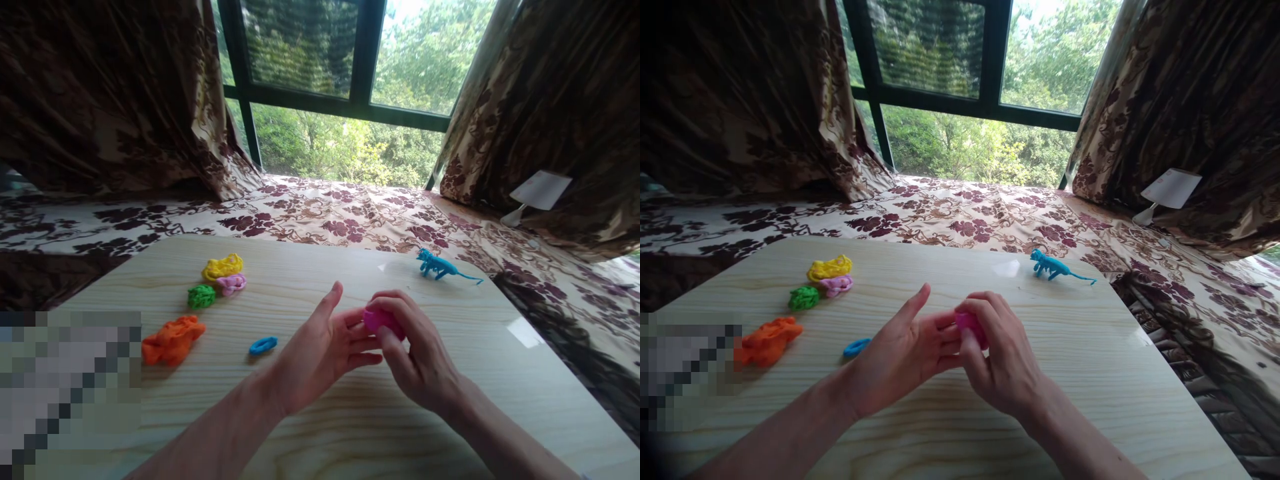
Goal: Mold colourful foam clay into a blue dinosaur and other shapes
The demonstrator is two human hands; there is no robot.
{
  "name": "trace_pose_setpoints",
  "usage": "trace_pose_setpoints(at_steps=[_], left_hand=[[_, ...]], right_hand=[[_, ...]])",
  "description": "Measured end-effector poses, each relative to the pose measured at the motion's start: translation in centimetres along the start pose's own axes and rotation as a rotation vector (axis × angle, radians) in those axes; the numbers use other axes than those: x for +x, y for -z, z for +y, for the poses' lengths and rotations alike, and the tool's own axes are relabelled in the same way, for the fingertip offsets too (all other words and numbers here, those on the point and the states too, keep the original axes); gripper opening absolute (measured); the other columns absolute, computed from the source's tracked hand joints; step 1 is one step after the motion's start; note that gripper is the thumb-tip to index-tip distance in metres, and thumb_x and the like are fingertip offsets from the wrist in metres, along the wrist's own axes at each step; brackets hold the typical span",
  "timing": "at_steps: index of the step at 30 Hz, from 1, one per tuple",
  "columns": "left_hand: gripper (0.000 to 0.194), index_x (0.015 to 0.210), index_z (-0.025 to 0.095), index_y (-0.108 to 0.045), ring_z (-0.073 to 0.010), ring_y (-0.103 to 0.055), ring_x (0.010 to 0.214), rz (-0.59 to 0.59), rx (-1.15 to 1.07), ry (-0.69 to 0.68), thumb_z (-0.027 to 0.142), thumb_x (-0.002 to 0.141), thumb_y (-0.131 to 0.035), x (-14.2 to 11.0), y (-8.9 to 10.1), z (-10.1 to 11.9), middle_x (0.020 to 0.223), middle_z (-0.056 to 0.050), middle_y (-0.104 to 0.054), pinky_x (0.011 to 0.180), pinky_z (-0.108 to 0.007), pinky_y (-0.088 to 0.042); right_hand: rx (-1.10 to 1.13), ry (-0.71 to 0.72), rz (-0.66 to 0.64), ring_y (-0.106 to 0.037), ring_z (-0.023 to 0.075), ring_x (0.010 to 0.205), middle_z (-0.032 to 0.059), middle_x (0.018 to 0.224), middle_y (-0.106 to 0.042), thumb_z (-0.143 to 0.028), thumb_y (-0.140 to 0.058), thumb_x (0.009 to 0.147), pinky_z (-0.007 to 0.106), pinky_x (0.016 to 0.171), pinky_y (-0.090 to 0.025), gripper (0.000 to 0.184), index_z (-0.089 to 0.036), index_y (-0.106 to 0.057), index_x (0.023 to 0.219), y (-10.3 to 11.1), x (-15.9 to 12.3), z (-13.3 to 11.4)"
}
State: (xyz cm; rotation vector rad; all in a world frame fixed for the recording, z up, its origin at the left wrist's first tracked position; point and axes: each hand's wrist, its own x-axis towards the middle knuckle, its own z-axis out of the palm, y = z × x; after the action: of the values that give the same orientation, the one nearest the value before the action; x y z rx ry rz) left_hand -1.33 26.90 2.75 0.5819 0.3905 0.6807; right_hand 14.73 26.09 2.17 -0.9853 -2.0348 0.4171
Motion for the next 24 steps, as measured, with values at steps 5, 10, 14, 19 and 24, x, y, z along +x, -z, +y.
trace_pose_setpoints(at_steps=[5, 10, 14, 19, 24], left_hand=[[0.062, 0.103, 0.014, -0.062, -0.0258, -0.052, 0.107, 0.015, 0.1, 0.026, 0.061, 0.084, -0.025, 0.1, 0.4, -0.4, 0.107, -0.011, -0.062, 0.096, -0.041, -0.032], [0.056, 0.098, 0.015, -0.062, -0.0254, -0.052, 0.107, 0.033, 0.131, 0.01, 0.056, 0.086, -0.026, 0.0, 0.4, -0.4, 0.109, -0.01, -0.061, 0.097, -0.042, -0.031], [0.054, 0.097, 0.015, -0.062, -0.0246, -0.054, 0.103, 0.065, 0.143, 0.042, 0.055, 0.086, -0.028, 0.0, 0.2, -0.6, 0.106, -0.011, -0.062, 0.095, -0.041, -0.034], [0.053, 0.093, 0.011, -0.063, -0.0223, -0.059, 0.087, 0.118, 0.073, 0.101, 0.055, 0.084, -0.035, 0.1, 0.5, -0.9, 0.095, -0.013, -0.063, 0.086, -0.039, -0.042], [0.028, 0.101, 0.016, -0.061, -0.0158, -0.059, 0.085, 0.163, 0.103, -0.107, 0.035, 0.084, -0.051, 0.1, 0.6, -0.5, 0.097, -0.008, -0.063, 0.081, -0.029, -0.044]], right_hand=[[0.019, -0.062, 0.036, -0.044, 0.0124, 0.059, -0.0002, 0.065, -0.047, -0.016, -0.046, 0.082, 0.027, 0.057, -0.035, 0.014, -0.018, -0.044, 0.069, 0.4, -0.5, -0.1], [0.124, -0.083, -0.032, -0.036, 0.0082, 0.047, -0.0051, 0.051, -0.038, -0.019, -0.04, 0.088, 0.023, 0.049, -0.028, 0.028, -0.019, -0.038, 0.06, 0.6, -0.7, -1.2], [0.223, -0.117, -0.066, -0.038, 0.0072, 0.044, -0.0055, 0.05, -0.039, -0.022, -0.037, 0.091, 0.021, 0.046, -0.028, 0.032, -0.019, -0.039, 0.059, 0.5, -0.7, -1.7], [0.066, -0.176, 0.073, -0.044, 0.0106, 0.055, -0.003, 0.062, -0.046, -0.025, -0.048, 0.084, 0.023, 0.053, -0.037, 0.016, -0.019, -0.045, 0.07, 0.2, -0.2, -1.2], [-0.04, -0.041, -0.129, -0.045, 0.0214, 0.111, 0.0108, 0.122, -0.044, -0.012, -0.055, 0.072, 0.034, 0.094, -0.039, 0.055, -0.016, -0.04, 0.125, 0.2, 0.0, -0.6]])
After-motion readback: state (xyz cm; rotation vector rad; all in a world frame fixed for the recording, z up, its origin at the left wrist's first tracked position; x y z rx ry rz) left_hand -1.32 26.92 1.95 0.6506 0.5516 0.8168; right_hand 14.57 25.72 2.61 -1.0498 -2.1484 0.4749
